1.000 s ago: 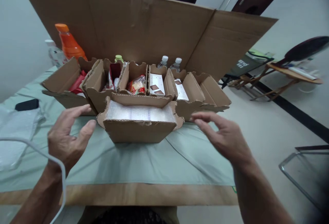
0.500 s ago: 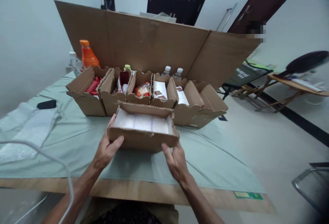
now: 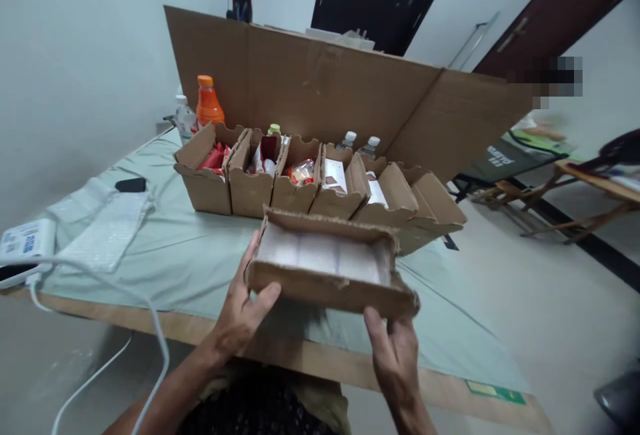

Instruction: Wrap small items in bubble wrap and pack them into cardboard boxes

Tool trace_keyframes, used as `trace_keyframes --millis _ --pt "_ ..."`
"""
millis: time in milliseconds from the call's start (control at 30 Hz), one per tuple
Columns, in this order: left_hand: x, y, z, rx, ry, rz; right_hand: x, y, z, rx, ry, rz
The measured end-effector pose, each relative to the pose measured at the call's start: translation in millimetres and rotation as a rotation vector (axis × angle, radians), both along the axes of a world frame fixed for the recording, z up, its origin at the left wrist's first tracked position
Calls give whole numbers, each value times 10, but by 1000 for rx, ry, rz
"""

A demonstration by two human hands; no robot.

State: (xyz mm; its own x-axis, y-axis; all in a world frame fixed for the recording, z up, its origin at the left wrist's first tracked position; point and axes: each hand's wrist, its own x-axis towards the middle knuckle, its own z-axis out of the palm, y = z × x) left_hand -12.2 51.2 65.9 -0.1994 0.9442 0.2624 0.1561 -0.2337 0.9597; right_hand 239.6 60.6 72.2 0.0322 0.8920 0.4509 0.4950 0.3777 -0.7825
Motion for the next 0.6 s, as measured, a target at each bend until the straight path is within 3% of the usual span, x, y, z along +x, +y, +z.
trace_keyframes --millis 67,133,333,467,600 --pt "-87 -217 -89 -51 19 59 -54 -158 -140 -50 18 42" --pt "-322 -365 -143 -76 55 172 -292 -134 -249 -115 70 141" --pt "-1007 -409 -109 -45 132 486 -1236 549 -274 -187 150 468" --pt "-1288 -504 -270 -75 97 574 -1551 832 -269 -182 191 646" --pt "-1626 -573 -489 -181 95 540 -1627 940 -310 -206 208 680"
